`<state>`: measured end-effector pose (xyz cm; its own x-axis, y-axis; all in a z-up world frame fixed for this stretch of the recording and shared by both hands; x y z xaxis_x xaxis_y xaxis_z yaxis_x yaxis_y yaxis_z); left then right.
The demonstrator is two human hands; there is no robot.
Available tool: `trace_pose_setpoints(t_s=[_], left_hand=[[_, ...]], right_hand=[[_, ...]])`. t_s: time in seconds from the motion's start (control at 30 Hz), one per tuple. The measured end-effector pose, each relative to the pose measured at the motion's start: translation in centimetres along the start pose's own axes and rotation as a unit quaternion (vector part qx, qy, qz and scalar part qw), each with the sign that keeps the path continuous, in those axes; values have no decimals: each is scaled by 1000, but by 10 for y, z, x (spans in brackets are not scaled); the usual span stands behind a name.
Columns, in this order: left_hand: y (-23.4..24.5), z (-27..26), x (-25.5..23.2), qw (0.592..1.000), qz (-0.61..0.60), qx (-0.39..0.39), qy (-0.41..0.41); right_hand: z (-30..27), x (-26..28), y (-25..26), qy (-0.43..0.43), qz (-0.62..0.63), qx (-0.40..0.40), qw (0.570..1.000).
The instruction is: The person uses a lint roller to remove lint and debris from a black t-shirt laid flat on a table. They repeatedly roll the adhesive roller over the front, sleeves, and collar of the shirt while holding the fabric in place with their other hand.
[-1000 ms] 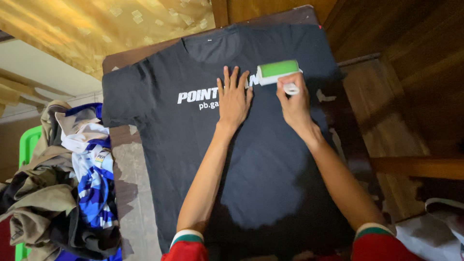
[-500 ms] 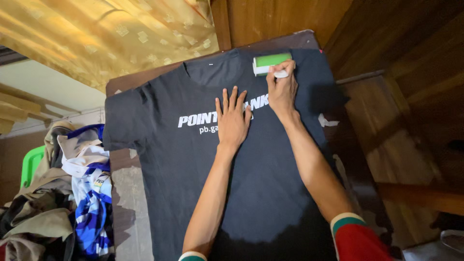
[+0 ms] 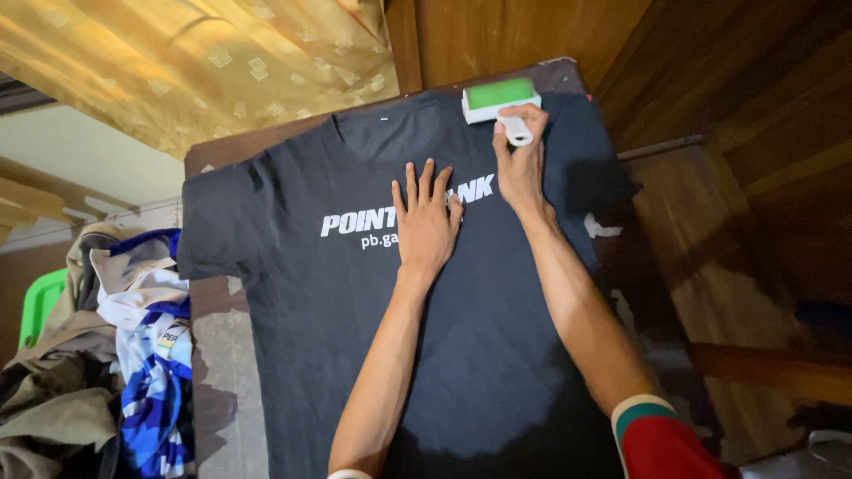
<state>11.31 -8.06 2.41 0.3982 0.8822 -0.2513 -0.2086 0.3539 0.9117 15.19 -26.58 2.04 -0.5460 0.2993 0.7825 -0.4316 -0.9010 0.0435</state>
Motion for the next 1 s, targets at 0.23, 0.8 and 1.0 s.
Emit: trace_pose_setpoints(t_s=[0.23,0.8,1.0], left_hand=[[0,-4,0,1000,-5,-9,-2],[2,-1,0,1000,-18,-12,1],[3,-1,0,1000,-14,-17,0]], right_hand=[[-3,5,5,34,20,-49,998],[-1,12,1,81,60,-30,994],[1,12,-5,52,16,7,998]])
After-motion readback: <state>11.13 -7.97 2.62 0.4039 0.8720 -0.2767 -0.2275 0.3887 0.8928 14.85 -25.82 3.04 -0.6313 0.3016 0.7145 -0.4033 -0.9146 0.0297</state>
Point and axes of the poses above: each hand's wrist, its own z-axis towards the middle knuckle, its own y-axis out of the back of the hand, x = y × z, the point moved 5 cm from there along z, towards the middle knuckle, and after that the axes turned 8 degrees about z, right-handed, at the moved point
